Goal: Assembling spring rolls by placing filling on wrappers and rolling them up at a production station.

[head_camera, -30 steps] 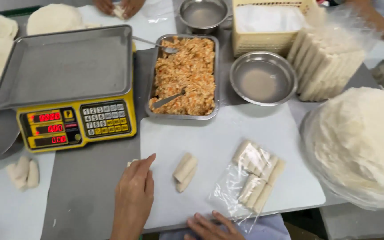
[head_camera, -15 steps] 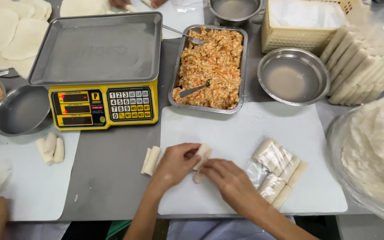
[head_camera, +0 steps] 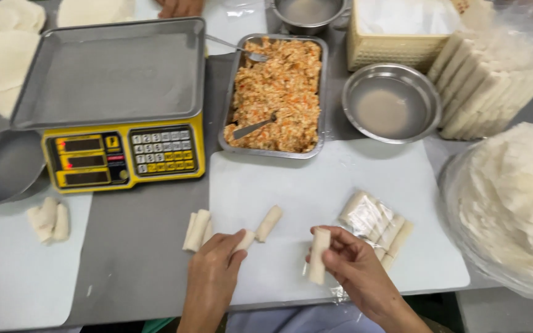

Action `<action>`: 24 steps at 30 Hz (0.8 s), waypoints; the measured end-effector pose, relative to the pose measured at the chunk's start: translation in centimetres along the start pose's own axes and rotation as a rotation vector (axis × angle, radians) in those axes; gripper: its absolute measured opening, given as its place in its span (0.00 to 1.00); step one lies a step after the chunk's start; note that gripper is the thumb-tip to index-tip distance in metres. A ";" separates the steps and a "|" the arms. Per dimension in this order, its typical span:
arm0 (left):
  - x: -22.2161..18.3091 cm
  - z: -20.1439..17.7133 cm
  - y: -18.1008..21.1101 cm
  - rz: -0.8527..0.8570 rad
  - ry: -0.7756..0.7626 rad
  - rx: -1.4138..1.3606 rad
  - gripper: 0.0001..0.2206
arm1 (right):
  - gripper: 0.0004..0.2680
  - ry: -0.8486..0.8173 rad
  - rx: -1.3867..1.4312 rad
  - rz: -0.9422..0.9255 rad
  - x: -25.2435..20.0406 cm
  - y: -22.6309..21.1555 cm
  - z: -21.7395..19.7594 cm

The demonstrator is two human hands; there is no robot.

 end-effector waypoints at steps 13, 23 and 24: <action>-1.2 3.3 15.4 0.348 -0.047 -0.803 0.18 | 0.14 0.288 0.121 -0.184 -6.4 0.6 -6.1; -1.2 4.4 16.3 0.413 -0.106 -0.743 0.17 | 0.13 0.265 0.120 -0.200 -6.2 0.0 -5.9; -1.5 4.5 16.7 0.485 -0.073 -0.646 0.17 | 0.12 0.267 0.125 -0.207 -6.1 -0.3 -5.7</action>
Point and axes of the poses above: each hand's wrist, its own x-axis towards the middle knuckle, its own z-axis out of the palm, y = z × x, the point moved 6 cm from there along x, towards the middle knuckle, and after that the axes turned 12 degrees about -y, right-handed, at the moved point
